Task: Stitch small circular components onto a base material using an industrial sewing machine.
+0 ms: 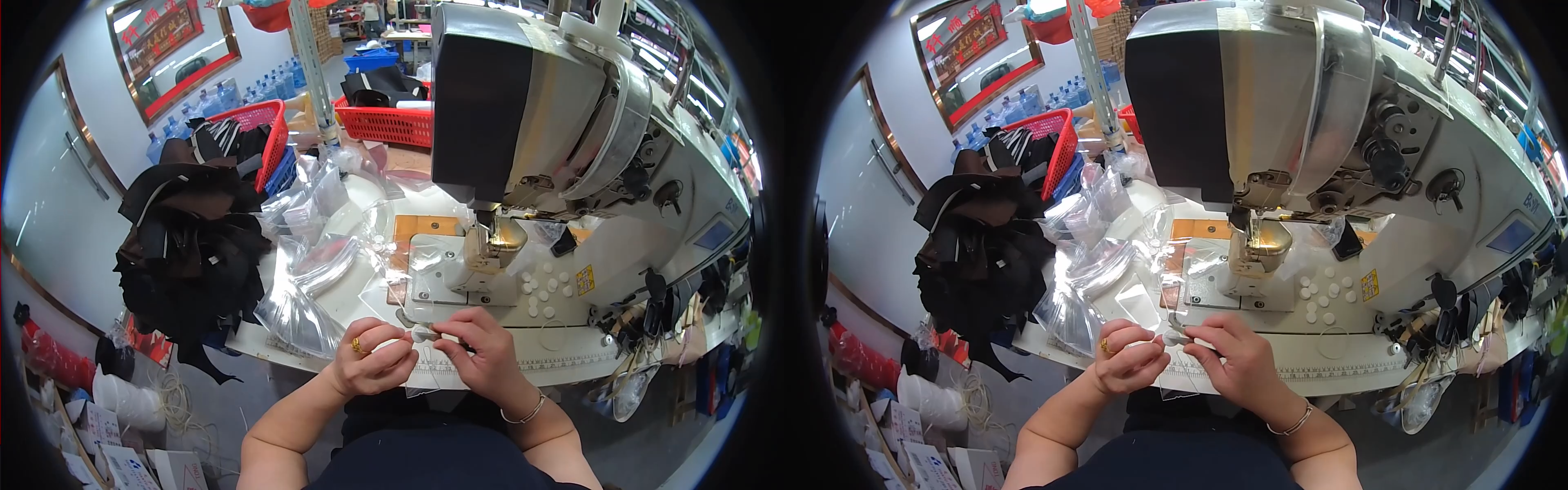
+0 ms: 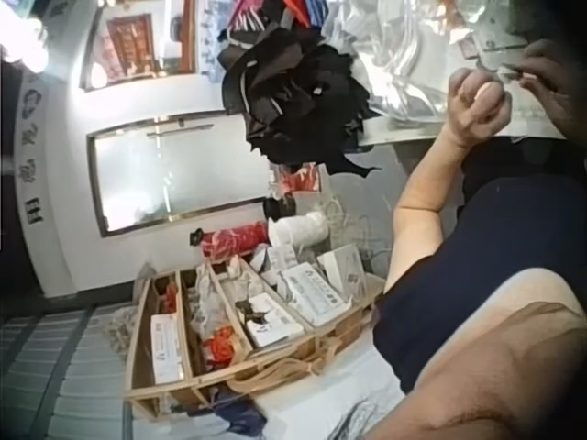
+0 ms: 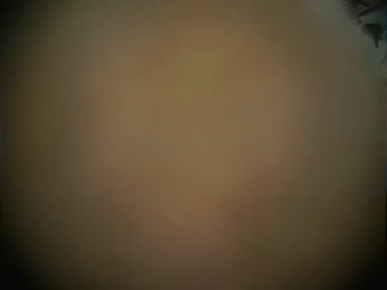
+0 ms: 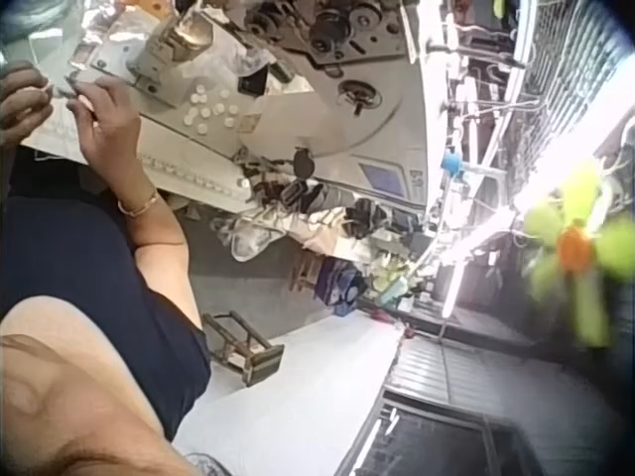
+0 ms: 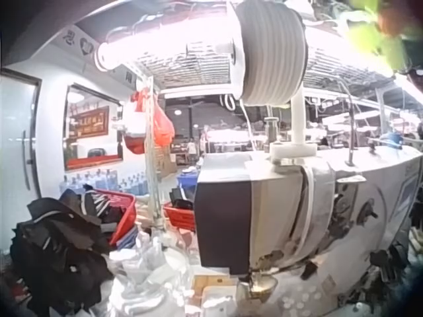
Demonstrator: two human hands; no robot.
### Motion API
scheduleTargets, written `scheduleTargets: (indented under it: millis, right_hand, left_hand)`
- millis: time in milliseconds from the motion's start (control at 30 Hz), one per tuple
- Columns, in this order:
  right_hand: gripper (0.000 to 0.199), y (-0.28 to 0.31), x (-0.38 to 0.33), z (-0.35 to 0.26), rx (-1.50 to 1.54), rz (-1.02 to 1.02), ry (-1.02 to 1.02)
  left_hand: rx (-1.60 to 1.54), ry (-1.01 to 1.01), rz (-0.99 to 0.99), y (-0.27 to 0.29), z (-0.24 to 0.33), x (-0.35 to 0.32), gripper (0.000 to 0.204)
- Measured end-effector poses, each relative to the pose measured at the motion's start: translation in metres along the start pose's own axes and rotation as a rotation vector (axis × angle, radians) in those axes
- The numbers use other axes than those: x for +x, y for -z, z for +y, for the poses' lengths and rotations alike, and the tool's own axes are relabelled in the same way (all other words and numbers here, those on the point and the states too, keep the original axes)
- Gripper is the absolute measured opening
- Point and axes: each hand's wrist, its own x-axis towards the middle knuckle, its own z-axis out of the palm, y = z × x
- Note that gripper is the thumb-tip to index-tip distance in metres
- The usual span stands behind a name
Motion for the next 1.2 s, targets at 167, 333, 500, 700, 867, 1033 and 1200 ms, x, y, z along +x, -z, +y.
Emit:
scheduleTargets:
  millis: [167, 333, 500, 700, 867, 1033, 1200]
  right_hand:
    - [0.009, 0.001, 0.001, 0.006, -0.079, 0.182, 0.034]
    - [0.009, 0.02, -0.014, 0.027, -0.069, 0.267, -0.092]
    - [0.009, 0.028, -0.041, 0.047, -0.118, 0.269, -0.162]
    - [0.008, 0.041, -0.055, 0.055, -0.067, 0.275, -0.275]
    - [0.01, 0.039, -0.059, 0.058, -0.034, 0.208, -0.24]
    - [0.017, 0.053, -0.077, 0.076, -0.087, 0.411, -0.285]
    - [0.017, 0.063, -0.079, 0.091, -0.109, 0.426, -0.459]
  left_hand:
    - [-0.044, 0.188, -0.069, 0.004, -0.003, 0.002, 0.013]
    - [-0.34, 0.961, 0.049, 0.008, -0.087, 0.022, 0.008]
    - [-0.795, 1.597, 0.068, -0.046, -0.191, 0.016, 0.027]
    - [0.009, 1.408, -0.847, -0.132, -0.175, -0.025, 0.054]
    - [0.295, 1.096, -0.805, -0.103, -0.158, -0.02, 0.031]
    - [0.293, 0.986, -0.594, -0.012, -0.149, 0.007, 0.026]
    - [0.453, 1.196, -0.805, 0.068, -0.122, -0.033, 0.047]
